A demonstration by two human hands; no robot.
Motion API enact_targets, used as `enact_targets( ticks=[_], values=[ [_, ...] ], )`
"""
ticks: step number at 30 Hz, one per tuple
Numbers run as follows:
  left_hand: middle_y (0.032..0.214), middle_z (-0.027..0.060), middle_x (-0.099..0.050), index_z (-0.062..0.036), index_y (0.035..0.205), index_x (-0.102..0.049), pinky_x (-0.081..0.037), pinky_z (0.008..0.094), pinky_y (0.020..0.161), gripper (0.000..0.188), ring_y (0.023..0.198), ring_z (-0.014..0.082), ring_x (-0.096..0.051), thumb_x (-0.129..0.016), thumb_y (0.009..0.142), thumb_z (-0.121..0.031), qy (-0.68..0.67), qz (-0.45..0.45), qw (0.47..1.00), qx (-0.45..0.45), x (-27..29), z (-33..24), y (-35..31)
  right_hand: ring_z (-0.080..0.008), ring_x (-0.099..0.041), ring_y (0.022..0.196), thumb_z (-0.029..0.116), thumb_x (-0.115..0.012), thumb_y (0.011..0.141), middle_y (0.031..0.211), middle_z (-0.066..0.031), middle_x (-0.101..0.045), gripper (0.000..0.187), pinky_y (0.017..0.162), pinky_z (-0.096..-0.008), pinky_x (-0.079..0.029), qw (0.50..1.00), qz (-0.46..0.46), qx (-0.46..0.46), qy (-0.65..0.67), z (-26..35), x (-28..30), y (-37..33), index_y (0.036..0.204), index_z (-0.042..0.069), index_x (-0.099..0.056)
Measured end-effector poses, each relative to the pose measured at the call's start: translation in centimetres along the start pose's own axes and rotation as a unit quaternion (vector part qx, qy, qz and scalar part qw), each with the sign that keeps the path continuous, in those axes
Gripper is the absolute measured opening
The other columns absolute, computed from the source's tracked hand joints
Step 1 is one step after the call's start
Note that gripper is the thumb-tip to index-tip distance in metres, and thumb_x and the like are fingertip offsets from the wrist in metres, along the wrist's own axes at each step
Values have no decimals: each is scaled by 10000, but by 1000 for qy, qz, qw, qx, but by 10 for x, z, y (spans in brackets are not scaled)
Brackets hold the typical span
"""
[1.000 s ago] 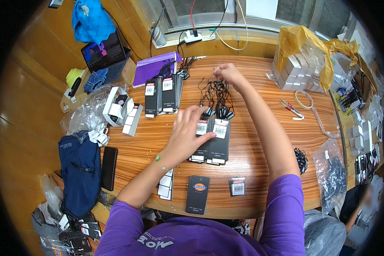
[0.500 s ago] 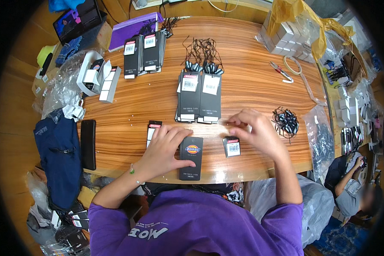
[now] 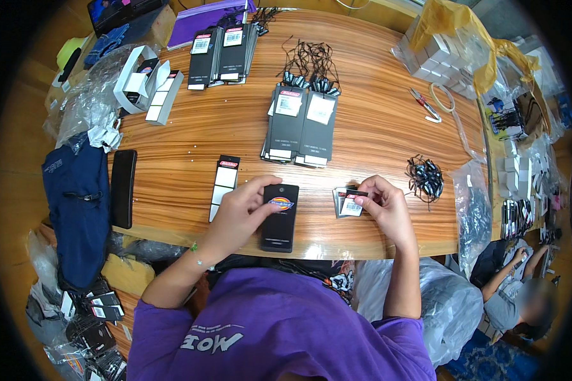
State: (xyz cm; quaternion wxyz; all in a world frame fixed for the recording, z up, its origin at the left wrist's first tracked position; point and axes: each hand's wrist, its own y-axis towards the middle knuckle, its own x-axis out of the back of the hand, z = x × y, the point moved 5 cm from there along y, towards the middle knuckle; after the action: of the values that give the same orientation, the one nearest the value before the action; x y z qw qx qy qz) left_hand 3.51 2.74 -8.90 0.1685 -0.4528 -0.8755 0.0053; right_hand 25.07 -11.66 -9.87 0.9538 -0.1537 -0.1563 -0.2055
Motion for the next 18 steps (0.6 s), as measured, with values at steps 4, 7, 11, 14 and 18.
enact_targets(
  ticks=[4, 7, 11, 14, 18],
  values=[
    [896, 66, -629, 16, 1143, -521, -463, 188, 674, 316, 786, 71, -582, -562, 830, 35, -180, -42, 982, 30, -1, 1, -4, -79, -528, 648, 20, -673, 753, 768, -10, -582, 159, 585, -222, -428, 981, 31, 13, 190, 22, -15, -19, 875, 4, -572],
    [933, 101, -633, 37, 1131, -519, -483, 209, 755, 320, 862, 120, -604, -573, 816, 55, -224, -59, 972, 47, -14, -17, -9, -88, -515, 631, 19, -678, 749, 723, -13, -555, 208, 589, -228, -432, 986, -8, 134, 103, 60, -44, -26, 923, 18, -564],
    [926, 110, -629, 27, 1124, -505, -484, 214, 744, 361, 857, 121, -604, -593, 782, 100, -235, -43, 971, -5, -28, -24, -15, -110, -520, 647, 32, -695, 735, 748, -29, -548, 293, 607, -252, -438, 989, -37, 116, 79, 62, -59, -24, 987, 35, -545],
    [916, 108, -630, 22, 1119, -503, -480, 208, 739, 361, 845, 115, -601, -586, 779, 111, -219, -58, 974, -1, -14, -18, -14, -112, -542, 708, -18, -683, 720, 759, -38, -572, 370, 694, -252, -446, 974, -80, 192, 91, 57, -38, -21, 1048, 25, -518],
    [919, 108, -632, 18, 1112, -498, -476, 202, 730, 348, 836, 111, -600, -577, 784, 103, -195, -106, 975, -25, 28, -18, -15, -106, -546, 673, 34, -542, 844, 746, -48, -600, 56, 616, -244, -440, 932, -334, 129, -51, 14, 62, -33, 855, -3, -582]
  ],
)
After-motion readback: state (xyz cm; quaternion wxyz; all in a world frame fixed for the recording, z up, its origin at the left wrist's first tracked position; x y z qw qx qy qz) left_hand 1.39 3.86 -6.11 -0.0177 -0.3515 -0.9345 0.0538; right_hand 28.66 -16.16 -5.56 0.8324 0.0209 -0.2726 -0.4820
